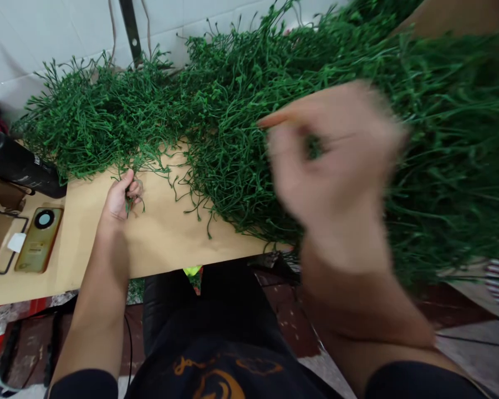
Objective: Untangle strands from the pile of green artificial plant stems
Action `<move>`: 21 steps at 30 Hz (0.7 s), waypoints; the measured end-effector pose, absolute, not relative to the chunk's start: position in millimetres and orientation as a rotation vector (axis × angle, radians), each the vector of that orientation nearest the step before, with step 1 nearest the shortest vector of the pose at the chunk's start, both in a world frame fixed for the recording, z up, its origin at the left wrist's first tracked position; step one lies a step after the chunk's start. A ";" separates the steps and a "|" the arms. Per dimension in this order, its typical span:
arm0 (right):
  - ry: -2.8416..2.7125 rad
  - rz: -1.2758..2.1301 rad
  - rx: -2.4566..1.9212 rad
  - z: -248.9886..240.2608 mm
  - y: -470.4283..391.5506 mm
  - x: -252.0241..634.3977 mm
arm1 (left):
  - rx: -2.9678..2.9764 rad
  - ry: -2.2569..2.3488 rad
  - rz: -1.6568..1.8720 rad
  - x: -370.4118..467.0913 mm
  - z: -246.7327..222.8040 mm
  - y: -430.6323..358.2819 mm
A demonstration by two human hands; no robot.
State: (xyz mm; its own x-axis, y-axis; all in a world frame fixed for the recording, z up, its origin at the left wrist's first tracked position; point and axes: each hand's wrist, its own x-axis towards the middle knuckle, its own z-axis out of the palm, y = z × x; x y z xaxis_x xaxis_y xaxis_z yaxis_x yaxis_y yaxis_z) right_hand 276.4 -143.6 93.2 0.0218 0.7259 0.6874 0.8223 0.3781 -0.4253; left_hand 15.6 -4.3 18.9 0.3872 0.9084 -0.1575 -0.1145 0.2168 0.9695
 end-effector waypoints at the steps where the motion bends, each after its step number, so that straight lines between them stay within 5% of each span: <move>1: -1.780 -0.125 -1.315 84.6 -129.5 253.8 | 1.121 0.887 0.839 15.6 19.1 -5.1; 7: -1.959 0.373 -1.400 31.9 -55.7 167.4 | 1.236 0.877 0.708 14.7 18.7 -10.7; 21: -1.563 0.856 -1.170 -3.6 -27.1 171.2 | 1.380 0.798 0.582 9.9 11.3 -3.6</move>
State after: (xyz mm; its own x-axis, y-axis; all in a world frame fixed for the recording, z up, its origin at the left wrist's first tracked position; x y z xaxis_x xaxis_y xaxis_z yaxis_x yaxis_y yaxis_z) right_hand 171.2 -27.1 -3.6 -0.0706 0.9565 0.2831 0.2767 0.2915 -0.9157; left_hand 9.9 -3.6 11.3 0.6189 0.7706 -0.1524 0.0902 0.1229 0.9883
